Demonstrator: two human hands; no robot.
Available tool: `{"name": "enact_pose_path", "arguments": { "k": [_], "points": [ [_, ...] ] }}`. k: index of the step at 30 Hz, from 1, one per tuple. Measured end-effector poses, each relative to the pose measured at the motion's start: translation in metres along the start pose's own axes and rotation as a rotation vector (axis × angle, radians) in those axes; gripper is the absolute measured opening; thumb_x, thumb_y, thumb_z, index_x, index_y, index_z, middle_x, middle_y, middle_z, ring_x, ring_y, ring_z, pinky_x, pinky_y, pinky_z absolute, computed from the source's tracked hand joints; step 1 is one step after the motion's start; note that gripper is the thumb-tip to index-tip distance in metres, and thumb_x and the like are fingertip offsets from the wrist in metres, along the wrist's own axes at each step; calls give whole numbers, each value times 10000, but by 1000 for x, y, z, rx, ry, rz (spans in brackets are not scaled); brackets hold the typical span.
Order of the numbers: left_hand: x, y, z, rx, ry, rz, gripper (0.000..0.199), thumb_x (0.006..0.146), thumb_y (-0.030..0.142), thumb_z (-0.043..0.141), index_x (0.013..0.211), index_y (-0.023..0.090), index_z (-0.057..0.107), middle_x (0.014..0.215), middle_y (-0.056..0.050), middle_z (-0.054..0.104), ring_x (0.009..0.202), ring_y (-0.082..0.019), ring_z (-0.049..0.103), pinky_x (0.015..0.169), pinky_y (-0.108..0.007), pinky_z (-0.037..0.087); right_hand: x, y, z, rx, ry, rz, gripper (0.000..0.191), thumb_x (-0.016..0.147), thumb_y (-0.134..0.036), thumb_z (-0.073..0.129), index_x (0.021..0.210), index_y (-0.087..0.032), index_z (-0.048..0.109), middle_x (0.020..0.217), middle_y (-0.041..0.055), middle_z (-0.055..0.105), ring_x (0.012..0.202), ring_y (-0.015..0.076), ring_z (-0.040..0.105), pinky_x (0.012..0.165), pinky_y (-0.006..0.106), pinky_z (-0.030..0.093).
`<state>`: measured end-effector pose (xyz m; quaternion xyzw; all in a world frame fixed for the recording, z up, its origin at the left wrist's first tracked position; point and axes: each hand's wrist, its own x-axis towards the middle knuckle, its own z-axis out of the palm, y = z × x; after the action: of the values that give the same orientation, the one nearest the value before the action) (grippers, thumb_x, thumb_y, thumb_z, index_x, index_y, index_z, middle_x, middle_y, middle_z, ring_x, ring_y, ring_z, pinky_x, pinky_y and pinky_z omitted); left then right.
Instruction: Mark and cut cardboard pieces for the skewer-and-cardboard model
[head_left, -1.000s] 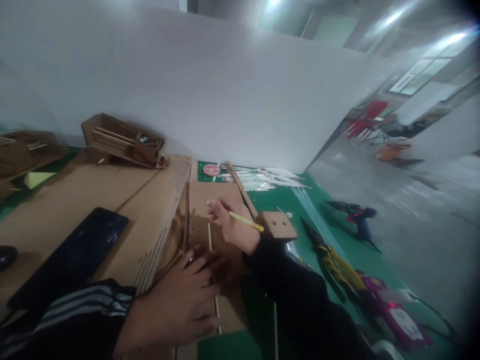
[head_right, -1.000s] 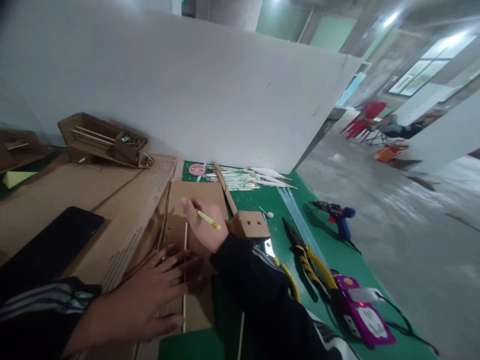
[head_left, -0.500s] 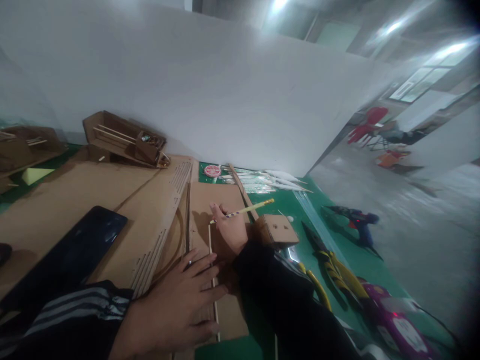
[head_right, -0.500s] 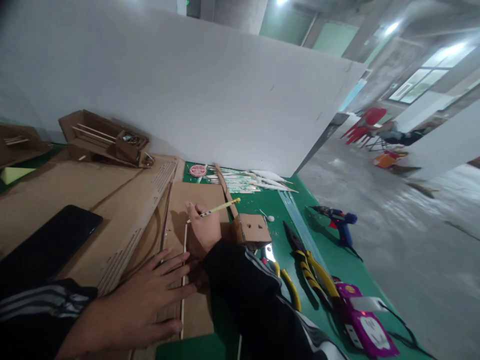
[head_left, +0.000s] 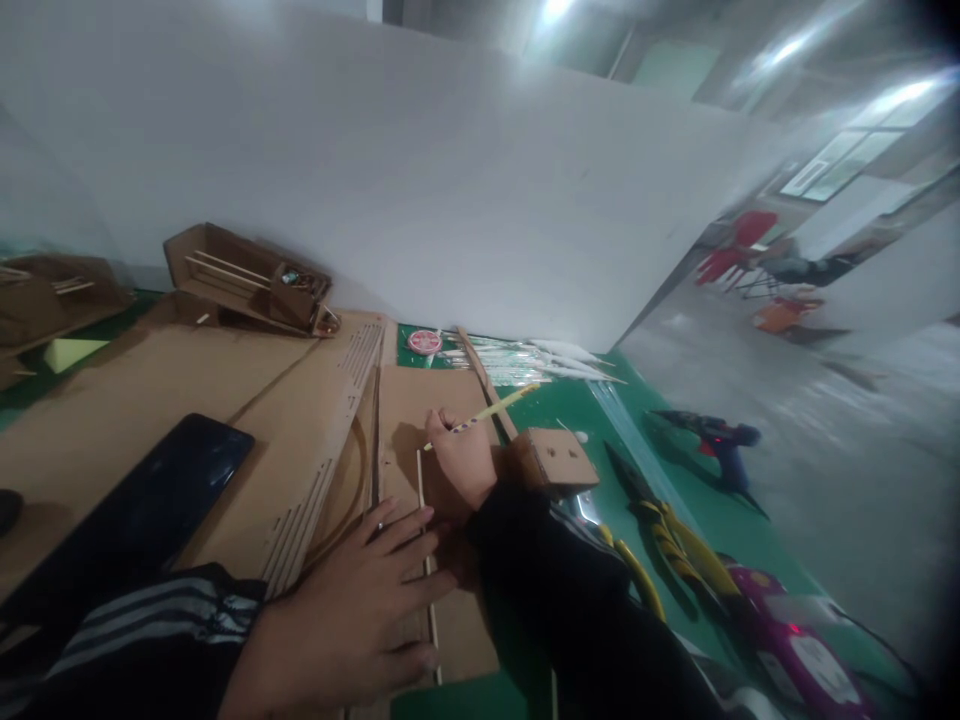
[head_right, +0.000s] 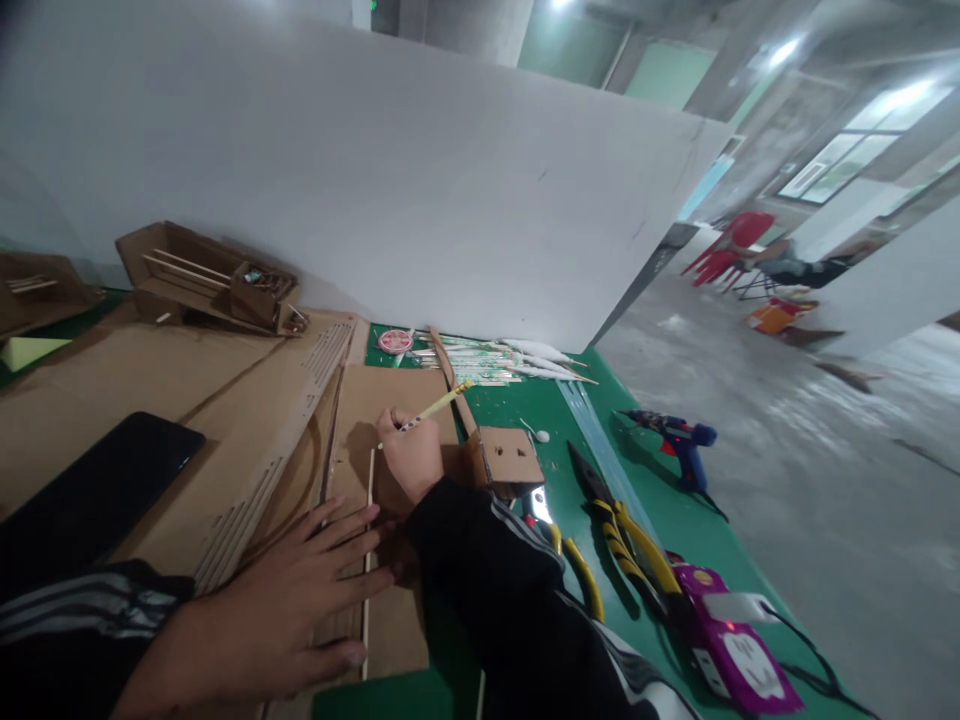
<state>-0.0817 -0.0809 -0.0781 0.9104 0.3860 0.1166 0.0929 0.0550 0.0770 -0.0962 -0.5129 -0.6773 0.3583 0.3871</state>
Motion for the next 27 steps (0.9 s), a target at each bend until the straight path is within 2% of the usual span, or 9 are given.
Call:
{"name": "enact_pose_path", "arguments": {
  "k": [6,9,15,20,24,27],
  "points": [
    [1,2,-1,-31,-44,-31,524,966,521,458,1456,337,432,1499,-47,495,1471,-274,300,1183,-494,182,-4,-1,0,10,-35,-20,284,975,-353,596,789,-140,605,647,-65,555,493,71,509,488,206,453],
    [1,2,-3,-39,-54,-34,525,972,533,439,1455,329,434,1501,-56,493,1475,-275,293,1182,-496,179,-3,-1,1,8,-7,-27,304,968,-347,606,747,-138,592,629,-71,532,498,73,507,486,205,444],
    [1,2,-4,-33,-26,-20,540,936,532,510,1438,340,464,1467,-49,532,1427,-288,374,1165,-495,230,-3,-5,0,21,50,-26,360,967,-347,602,667,-158,540,579,-86,479,468,66,453,472,200,408],
    [1,1,-5,-7,-12,-1,545,943,522,505,1448,324,453,1471,-45,525,1424,-277,369,1174,-471,203,-7,-9,-2,74,71,-9,463,961,-425,550,569,-197,460,501,-84,427,455,88,429,476,219,365],
    [0,3,-7,-6,-32,1,543,943,501,517,1456,348,430,1480,-28,512,1387,-273,412,1163,-480,201,-7,-9,-4,114,46,-6,517,982,-516,376,618,-203,567,473,-27,516,431,125,480,471,253,369],
    [-1,4,-9,10,-24,16,526,953,461,517,1458,341,429,1494,-29,495,1396,-277,394,1162,-485,189,-6,-10,-7,90,3,-53,490,955,-513,427,623,-199,604,496,-8,565,449,133,493,500,260,372]
  ]
}}
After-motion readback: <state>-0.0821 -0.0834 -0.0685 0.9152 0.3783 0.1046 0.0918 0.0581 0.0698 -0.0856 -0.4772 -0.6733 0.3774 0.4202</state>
